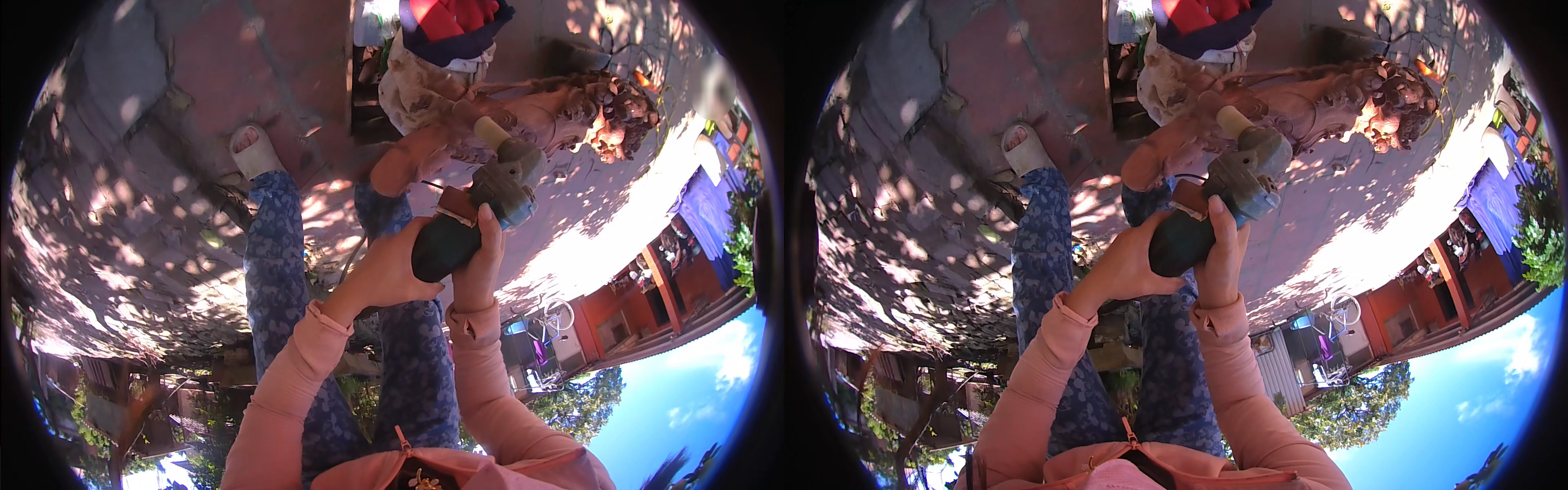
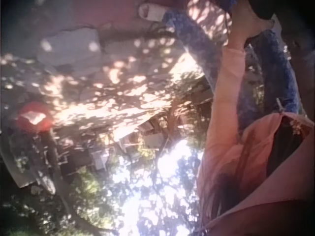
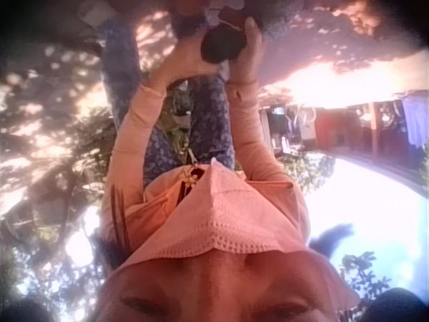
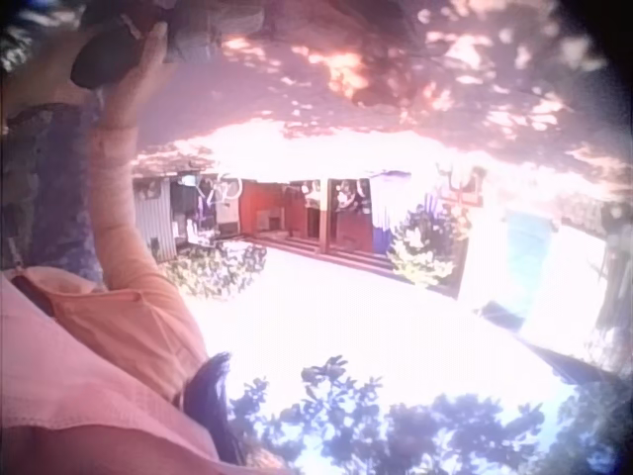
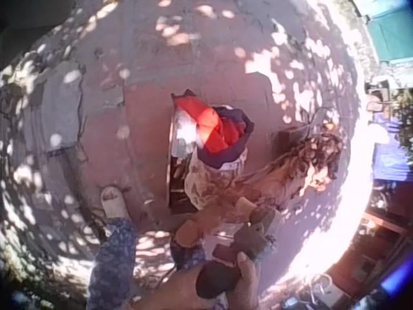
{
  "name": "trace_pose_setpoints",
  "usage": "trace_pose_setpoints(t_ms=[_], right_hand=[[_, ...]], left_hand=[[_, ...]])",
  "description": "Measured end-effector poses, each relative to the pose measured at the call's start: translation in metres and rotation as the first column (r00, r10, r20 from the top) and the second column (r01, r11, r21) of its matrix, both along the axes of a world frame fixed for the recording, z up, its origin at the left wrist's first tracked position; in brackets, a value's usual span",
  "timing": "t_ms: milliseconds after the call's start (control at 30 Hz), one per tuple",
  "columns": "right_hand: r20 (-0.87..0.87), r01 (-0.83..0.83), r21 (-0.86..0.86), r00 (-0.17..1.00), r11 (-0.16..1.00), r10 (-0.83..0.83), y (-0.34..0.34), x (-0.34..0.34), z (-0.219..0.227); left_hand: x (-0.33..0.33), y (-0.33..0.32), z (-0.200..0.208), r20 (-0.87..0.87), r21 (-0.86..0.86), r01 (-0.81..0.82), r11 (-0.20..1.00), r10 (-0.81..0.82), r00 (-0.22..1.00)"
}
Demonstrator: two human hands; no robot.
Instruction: The person uses a handheld rotary carving tool to shape a large piece of wood, moving the tool along the surface and periodically pausing to wipe away dust with a cloth. The work is performed outdoors on a paved area with scattered debris and nearby household items.
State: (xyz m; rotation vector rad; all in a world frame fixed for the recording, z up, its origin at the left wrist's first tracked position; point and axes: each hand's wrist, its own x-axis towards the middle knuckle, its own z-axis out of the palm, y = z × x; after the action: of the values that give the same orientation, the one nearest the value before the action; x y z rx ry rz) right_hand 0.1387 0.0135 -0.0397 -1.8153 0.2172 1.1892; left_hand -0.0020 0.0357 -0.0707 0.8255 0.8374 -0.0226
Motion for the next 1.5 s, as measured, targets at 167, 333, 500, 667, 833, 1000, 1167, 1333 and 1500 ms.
trace_pose_setpoints(t_ms=[167, 333, 500, 667, 833, 1000, 1167, 1333, 1500], right_hand=[[0.028, 0.066, 0.007, 0.997, 0.998, -0.066, -0.001, -0.005, -0.008], [-0.009, 0.061, -0.002, 0.998, 0.998, -0.061, -0.020, -0.018, -0.016], [-0.066, 0.107, 0.036, 0.992, 0.994, -0.104, -0.028, -0.013, -0.012], [-0.109, 0.100, 0.060, 0.990, 0.993, -0.094, -0.011, 0.024, -0.011], [-0.078, -0.004, 0.032, 0.997, 0.999, 0.007, -0.014, 0.030, -0.014], [-0.131, 0.103, 0.017, 0.986, 0.995, -0.100, -0.046, 0.004, -0.020], [-0.225, 0.143, 0.097, 0.967, 0.985, -0.118, -0.038, 0.015, -0.017], [-0.208, 0.207, 0.185, 0.964, 0.961, -0.168, -0.028, 0.031, -0.023], [-0.158, 0.158, 0.127, 0.978, 0.979, -0.137, -0.048, 0.004, -0.032]], left_hand=[[0.000, 0.008, -0.018, 0.089, 0.014, 0.008, 1.000, -0.009, 0.996], [-0.015, -0.010, -0.015, -0.030, 0.007, 0.069, 0.998, -0.068, 0.997], [-0.011, -0.013, -0.001, -0.069, 0.006, 0.096, 0.995, -0.096, 0.993], [0.021, 0.007, 0.005, -0.043, 0.046, 0.040, 0.998, -0.038, 0.998], [0.028, 0.011, 0.006, -0.043, 0.074, 0.043, 0.996, -0.040, 0.998], [0.009, -0.005, 0.024, -0.192, 0.057, 0.127, 0.990, -0.114, 0.975], [0.017, -0.004, 0.020, -0.185, 0.122, 0.129, 0.984, -0.105, 0.977], [0.034, 0.010, 0.002, -0.122, 0.150, 0.173, 0.973, -0.155, 0.980], [0.016, 0.003, 0.010, -0.218, 0.086, 0.252, 0.964, -0.229, 0.949]])
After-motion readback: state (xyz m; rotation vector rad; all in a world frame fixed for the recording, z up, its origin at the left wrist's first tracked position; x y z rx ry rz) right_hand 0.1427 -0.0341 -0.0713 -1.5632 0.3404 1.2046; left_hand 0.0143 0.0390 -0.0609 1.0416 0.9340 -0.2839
